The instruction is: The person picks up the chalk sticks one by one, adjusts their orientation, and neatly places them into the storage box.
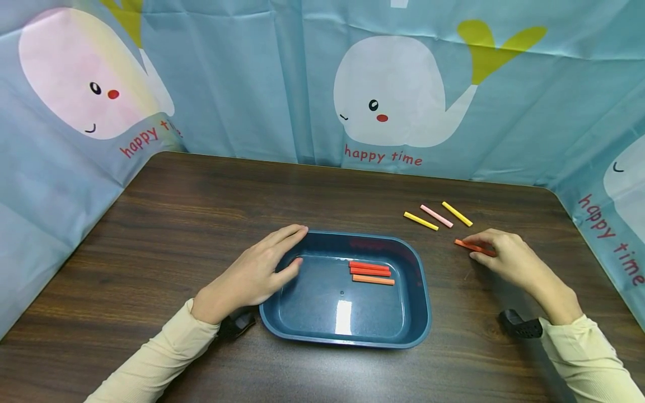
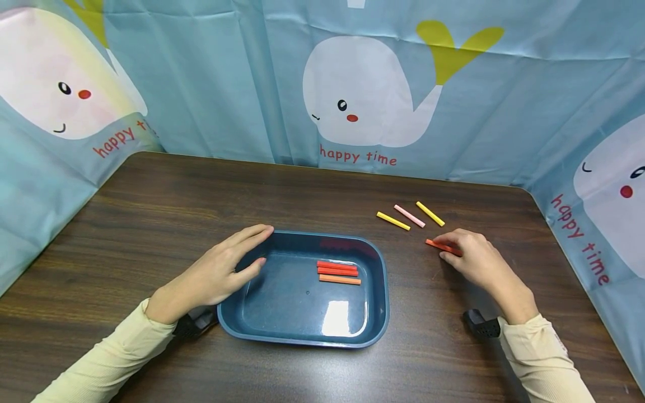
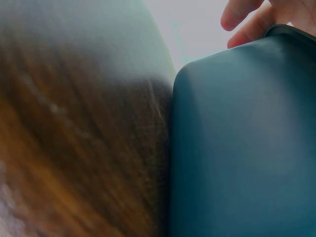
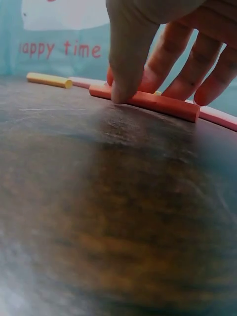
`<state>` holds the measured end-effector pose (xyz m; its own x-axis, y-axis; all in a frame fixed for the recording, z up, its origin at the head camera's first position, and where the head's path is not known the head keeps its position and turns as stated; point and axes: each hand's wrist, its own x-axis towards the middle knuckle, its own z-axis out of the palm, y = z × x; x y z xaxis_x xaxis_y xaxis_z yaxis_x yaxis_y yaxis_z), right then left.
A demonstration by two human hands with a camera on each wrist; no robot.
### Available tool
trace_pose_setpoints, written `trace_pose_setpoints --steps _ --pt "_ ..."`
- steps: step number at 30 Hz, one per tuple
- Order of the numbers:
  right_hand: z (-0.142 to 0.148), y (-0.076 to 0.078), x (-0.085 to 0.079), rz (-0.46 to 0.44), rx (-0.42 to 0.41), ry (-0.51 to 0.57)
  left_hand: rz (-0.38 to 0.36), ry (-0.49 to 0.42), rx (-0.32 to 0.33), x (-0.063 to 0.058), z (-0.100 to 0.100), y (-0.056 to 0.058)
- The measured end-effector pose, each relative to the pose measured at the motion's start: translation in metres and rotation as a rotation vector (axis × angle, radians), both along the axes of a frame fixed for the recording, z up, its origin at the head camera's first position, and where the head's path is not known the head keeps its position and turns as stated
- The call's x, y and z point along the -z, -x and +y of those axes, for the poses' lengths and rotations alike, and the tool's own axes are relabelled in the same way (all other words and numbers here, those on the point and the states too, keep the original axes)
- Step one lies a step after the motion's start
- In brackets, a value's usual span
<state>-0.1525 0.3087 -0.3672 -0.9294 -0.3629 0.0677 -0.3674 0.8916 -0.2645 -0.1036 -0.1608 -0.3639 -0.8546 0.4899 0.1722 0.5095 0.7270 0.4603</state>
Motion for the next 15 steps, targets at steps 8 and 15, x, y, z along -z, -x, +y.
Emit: trace_pose_setpoints --steps 8,15 --pt "0.0010 0.0008 0.0005 0.026 -0.029 -0.013 0.007 0.001 -0.002 0.0006 0.0008 -0.0001" --pt "-0.0032 -0.0015 -0.0027 0.062 -0.030 -0.010 0.012 -0.005 -0.004 -0.0001 0.0009 -0.0003"
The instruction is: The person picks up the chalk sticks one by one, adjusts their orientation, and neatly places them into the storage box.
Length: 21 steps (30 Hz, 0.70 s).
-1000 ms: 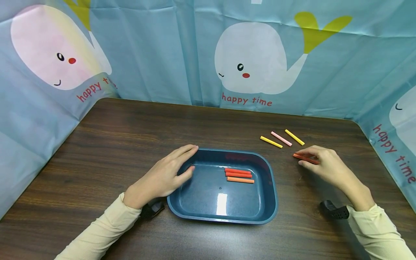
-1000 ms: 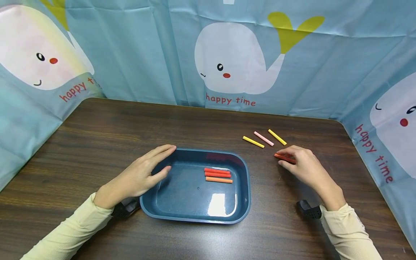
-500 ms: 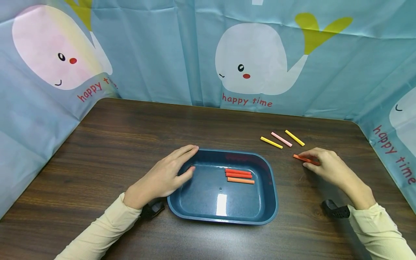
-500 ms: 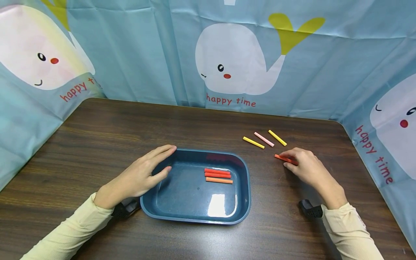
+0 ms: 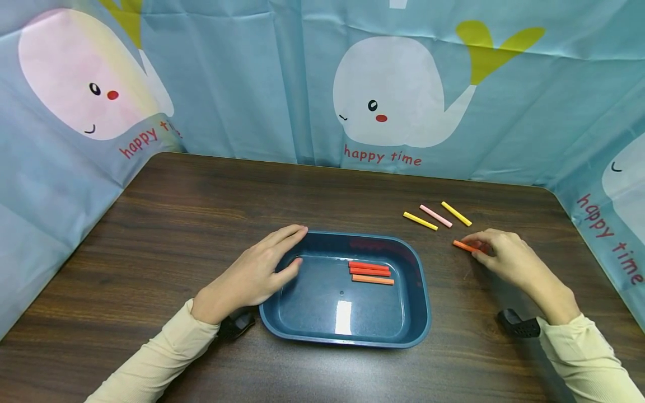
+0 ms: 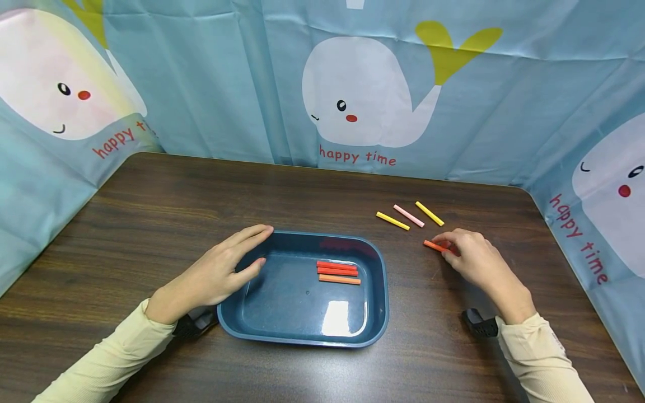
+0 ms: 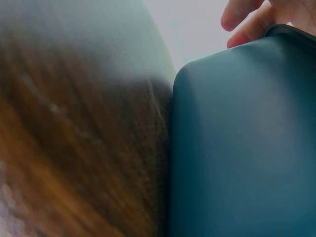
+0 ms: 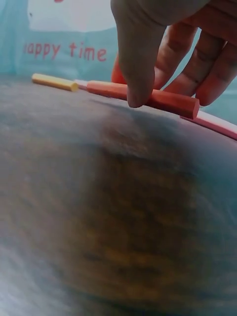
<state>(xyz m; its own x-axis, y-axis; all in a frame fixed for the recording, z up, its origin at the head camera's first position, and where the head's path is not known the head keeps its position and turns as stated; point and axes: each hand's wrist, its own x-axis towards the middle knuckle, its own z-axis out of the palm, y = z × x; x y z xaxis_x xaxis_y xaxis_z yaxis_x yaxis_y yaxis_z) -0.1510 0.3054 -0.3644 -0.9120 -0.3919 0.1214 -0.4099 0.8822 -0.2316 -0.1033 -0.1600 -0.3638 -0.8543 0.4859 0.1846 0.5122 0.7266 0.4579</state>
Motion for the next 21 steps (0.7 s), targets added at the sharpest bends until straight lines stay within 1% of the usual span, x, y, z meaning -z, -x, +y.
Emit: trace_pose_setpoints --steps 5,9,12,17,21 --pt "-0.003 -0.003 -0.003 0.015 -0.003 0.050 -0.017 0.002 -0.003 0.000 0.000 0.000" --pt "-0.005 -0.005 -0.005 -0.007 -0.042 0.134 -0.016 0.004 -0.001 -0.001 -0.001 0.000" --pt "-0.007 -0.006 -0.006 -0.028 -0.062 0.175 -0.013 0.004 -0.001 -0.001 -0.001 0.000" --pt "-0.014 -0.010 -0.011 -0.054 -0.046 0.180 -0.012 0.003 -0.001 0.000 -0.001 0.000" --pt "-0.020 -0.013 -0.014 -0.038 -0.057 0.189 -0.014 0.003 -0.002 0.000 0.000 0.000"
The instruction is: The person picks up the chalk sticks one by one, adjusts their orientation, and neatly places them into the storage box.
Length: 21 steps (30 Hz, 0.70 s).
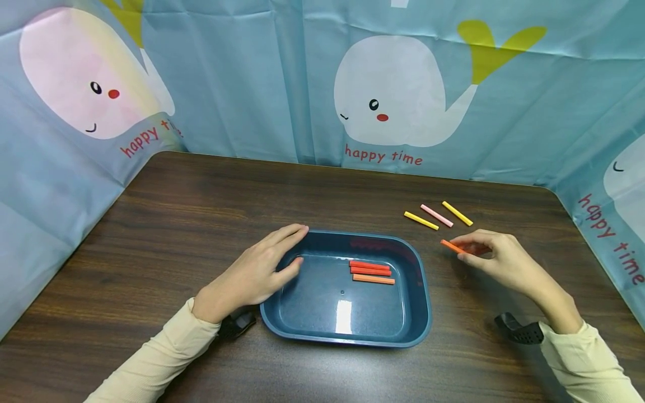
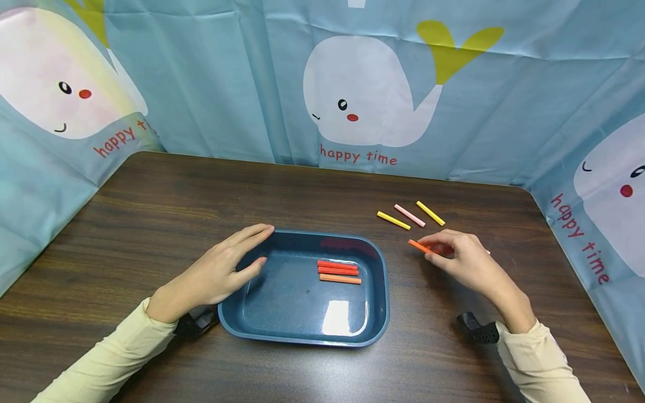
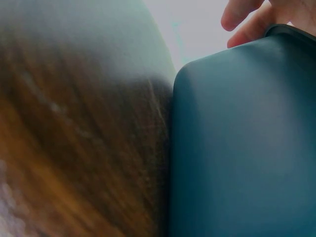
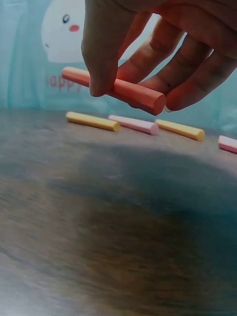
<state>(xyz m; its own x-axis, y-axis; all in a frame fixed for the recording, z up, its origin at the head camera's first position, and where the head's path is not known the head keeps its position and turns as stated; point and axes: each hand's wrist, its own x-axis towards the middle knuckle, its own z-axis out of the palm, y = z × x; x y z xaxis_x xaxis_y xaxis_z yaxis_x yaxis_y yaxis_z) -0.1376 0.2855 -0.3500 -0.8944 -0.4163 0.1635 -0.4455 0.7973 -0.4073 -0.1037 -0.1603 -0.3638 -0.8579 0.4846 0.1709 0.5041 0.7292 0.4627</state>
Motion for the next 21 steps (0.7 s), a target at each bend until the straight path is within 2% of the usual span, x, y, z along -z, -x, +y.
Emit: trace_pose_setpoints --steps 9,15,21 --pt "-0.018 -0.011 -0.009 0.074 -0.051 0.054 0.007 -0.001 0.003 0.000 0.000 0.000" --pt "-0.033 -0.018 -0.012 0.162 -0.124 0.098 0.009 -0.002 0.003 0.000 0.000 0.000" --pt "-0.047 -0.025 -0.016 0.201 -0.184 0.161 -0.008 0.001 0.001 0.000 0.000 0.000"
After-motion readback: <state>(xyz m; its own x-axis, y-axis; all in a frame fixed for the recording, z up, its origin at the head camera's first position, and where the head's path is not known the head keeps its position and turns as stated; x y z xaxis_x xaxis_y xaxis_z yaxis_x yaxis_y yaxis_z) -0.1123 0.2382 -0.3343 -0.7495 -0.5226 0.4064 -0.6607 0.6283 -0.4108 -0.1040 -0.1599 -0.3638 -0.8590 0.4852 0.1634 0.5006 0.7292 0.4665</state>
